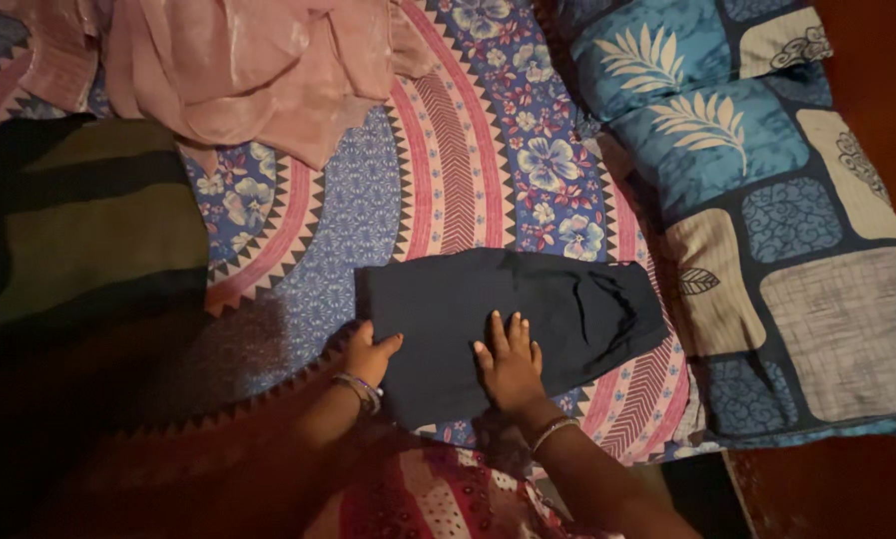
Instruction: The person folds a pair of blue jeans by hand on a bed and places them into an open duffel bag containing other clothing items.
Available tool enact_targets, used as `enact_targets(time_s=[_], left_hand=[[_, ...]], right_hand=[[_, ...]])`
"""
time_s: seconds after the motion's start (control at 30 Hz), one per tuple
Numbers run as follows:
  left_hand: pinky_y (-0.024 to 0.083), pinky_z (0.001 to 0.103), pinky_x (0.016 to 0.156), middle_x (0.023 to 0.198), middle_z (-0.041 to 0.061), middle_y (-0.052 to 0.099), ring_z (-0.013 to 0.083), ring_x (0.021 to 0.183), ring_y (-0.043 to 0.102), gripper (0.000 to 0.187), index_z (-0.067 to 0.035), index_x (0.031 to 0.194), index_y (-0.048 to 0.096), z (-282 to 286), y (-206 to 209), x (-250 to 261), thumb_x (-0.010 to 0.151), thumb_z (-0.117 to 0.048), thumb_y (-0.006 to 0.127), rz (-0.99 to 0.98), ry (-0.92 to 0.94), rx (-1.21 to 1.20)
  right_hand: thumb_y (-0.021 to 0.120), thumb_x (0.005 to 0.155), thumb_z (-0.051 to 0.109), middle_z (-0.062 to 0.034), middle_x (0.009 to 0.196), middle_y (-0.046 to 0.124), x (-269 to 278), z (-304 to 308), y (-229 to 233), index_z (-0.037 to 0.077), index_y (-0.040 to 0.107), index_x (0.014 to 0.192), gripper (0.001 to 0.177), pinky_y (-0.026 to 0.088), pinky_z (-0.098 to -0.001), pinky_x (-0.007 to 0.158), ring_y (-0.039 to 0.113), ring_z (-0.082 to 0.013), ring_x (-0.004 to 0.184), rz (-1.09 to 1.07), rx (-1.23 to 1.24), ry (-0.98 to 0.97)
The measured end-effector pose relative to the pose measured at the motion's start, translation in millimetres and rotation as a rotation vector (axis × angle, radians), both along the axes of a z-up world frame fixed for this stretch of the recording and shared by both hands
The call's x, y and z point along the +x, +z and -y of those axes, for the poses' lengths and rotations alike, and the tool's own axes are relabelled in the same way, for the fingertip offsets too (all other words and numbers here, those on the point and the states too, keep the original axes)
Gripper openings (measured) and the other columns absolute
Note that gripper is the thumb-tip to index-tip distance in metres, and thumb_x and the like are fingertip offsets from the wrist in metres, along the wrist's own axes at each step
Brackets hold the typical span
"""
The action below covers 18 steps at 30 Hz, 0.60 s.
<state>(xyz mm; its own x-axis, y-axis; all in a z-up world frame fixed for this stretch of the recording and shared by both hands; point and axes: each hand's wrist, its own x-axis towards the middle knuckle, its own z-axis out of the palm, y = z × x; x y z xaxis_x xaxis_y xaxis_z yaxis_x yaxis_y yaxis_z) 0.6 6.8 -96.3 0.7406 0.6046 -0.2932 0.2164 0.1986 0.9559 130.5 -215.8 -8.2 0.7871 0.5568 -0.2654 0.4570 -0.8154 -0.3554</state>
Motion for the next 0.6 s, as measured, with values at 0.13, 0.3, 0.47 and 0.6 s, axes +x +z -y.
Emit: enact_targets(time_s=[0.13,0.3,0.47,0.6], left_hand=[[0.054,0.033,0.085,0.107,0.010,0.073,0.0175,0.095,0.067,0.034,0.003,0.119,0.068,1,43,-1,0.086,-0.008,0.068,0.188,0.056,-0.182],[0.054,0.031,0.084,0.106,0.012,0.074,0.0188,0.092,0.068,0.037,0.003,0.120,0.068,-23,127,-25,0.085,-0.007,0.063,0.250,0.166,-0.280],[0.056,0.031,0.084,0.107,0.010,0.075,0.0171,0.093,0.070,0.037,0.001,0.120,0.068,-20,182,-26,0.085,-0.007,0.059,0.225,0.067,-0.177],[0.056,0.031,0.086,0.110,0.007,0.074,0.0147,0.096,0.068,0.041,0.001,0.129,0.065,21,208,16,0.088,0.000,0.063,0.278,-0.026,-0.019]], right_hand=[[0.040,0.101,0.057,-0.0218,0.168,0.010,0,-16,2,0.020,0.022,0.162,0.073,0.008,-0.0569,0.122,0.004,-0.0375,0.157,-0.137,-0.055,-0.017],[0.039,0.102,0.060,-0.0243,0.169,0.004,-28,-43,-6,0.019,0.015,0.165,0.078,0.004,-0.0557,0.123,-0.001,-0.0358,0.159,-0.424,0.066,0.098],[0.041,0.102,0.060,-0.0200,0.167,0.022,-25,-54,6,0.010,0.028,0.160,0.077,0.015,-0.0498,0.124,0.018,-0.0335,0.156,-0.779,0.456,-0.013],[0.042,0.098,0.069,-0.0142,0.155,0.049,2,-35,61,-0.002,0.043,0.154,0.090,0.032,-0.0435,0.120,0.045,-0.0281,0.141,-1.308,0.917,-0.260]])
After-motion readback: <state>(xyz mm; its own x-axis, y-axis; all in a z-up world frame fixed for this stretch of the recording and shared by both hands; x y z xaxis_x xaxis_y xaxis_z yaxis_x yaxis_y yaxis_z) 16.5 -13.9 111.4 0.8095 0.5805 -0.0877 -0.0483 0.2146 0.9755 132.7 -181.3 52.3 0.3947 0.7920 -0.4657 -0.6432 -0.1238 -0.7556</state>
